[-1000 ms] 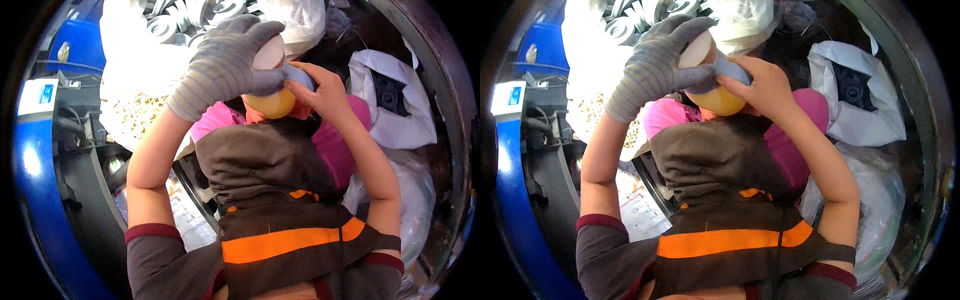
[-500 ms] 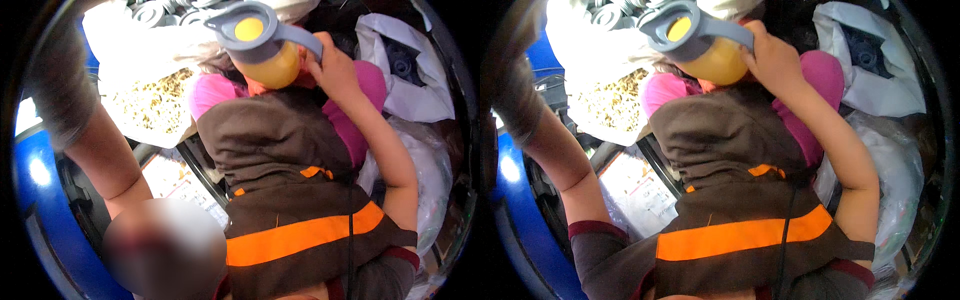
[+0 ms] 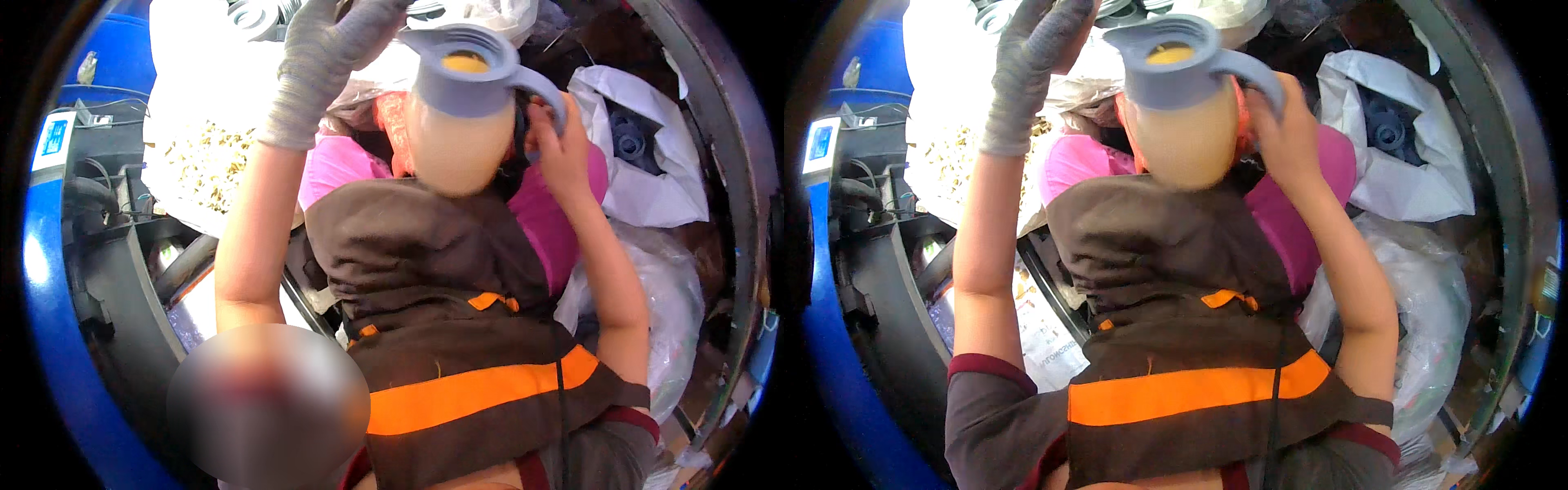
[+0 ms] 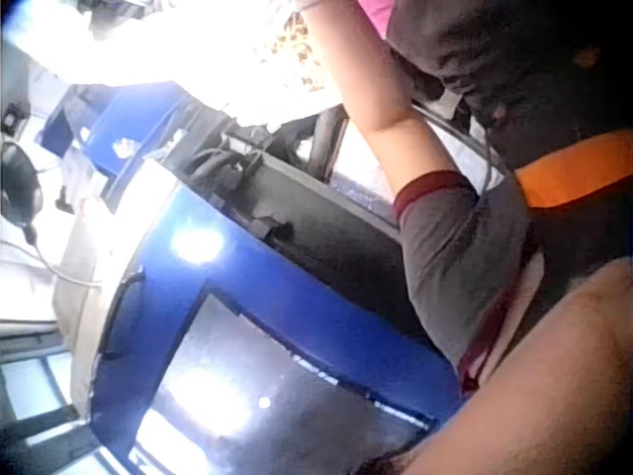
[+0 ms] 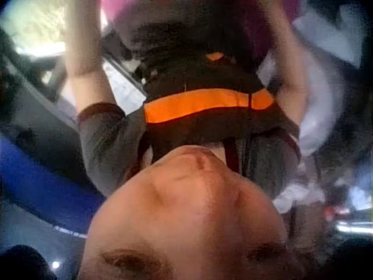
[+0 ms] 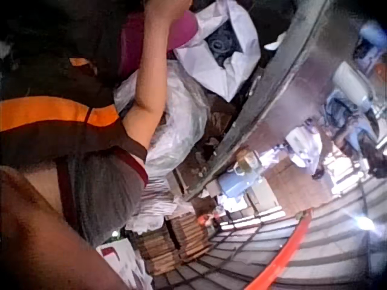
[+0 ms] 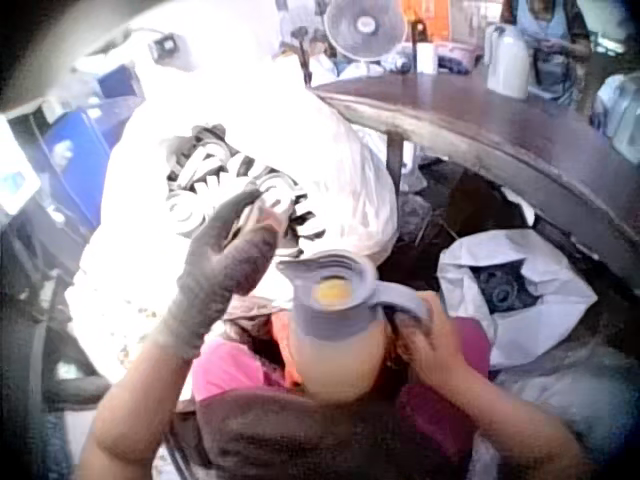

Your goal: The person sits on the floor and repeatedly assembles plastic pitchers by picking up a beige body and a grey lid, aligning them, and pressing them together. The person then places the assembled pitcher aside and repeats the process with new components from nearby piles.

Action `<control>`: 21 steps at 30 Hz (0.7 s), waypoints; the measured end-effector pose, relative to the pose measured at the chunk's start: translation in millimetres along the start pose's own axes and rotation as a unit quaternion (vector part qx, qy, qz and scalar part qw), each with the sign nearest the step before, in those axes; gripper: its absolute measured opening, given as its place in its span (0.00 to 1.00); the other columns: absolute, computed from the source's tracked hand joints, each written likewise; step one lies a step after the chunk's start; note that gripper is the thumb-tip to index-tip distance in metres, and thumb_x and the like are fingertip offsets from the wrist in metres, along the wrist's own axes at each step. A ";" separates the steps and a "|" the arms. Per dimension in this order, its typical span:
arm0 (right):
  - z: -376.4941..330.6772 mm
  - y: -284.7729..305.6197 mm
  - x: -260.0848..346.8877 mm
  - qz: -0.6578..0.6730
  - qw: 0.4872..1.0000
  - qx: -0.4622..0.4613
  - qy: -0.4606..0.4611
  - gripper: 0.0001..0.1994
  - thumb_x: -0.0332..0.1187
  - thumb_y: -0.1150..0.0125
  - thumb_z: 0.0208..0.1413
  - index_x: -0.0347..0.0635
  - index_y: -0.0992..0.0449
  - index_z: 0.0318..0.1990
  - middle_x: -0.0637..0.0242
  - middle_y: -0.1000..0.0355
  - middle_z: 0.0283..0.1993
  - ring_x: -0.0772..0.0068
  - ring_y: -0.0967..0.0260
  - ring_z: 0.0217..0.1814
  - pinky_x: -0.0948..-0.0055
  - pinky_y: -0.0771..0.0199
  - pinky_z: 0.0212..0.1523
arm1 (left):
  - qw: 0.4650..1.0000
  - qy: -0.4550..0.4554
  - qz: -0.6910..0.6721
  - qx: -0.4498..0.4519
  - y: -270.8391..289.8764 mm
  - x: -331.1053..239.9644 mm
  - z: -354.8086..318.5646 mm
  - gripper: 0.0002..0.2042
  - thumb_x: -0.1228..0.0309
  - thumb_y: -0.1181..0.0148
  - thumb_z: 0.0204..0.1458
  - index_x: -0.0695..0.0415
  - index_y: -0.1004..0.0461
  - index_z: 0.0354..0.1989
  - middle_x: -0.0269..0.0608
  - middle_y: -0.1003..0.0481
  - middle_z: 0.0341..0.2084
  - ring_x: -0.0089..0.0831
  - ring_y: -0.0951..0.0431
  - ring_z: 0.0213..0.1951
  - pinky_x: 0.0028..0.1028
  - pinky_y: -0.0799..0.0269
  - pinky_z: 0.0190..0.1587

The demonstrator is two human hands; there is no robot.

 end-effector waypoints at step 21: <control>100.0 -60.7 70.9 -0.029 0.956 0.284 -0.073 0.12 0.38 0.49 0.59 0.38 0.27 0.35 0.72 0.32 0.22 0.85 0.38 0.19 0.85 0.42 0.20 | 0.922 0.289 -0.090 0.240 34.5 73.6 -66.6 0.23 0.58 0.39 0.48 0.72 0.26 0.39 0.42 0.29 0.45 0.22 0.30 0.41 0.23 0.34 0.46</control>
Point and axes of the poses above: each hand's wrist, its own z-axis towards the middle knuckle, its own y-axis out of the back of the hand, x = y × z, the point moved 1 cm from there along z, towards the middle knuckle
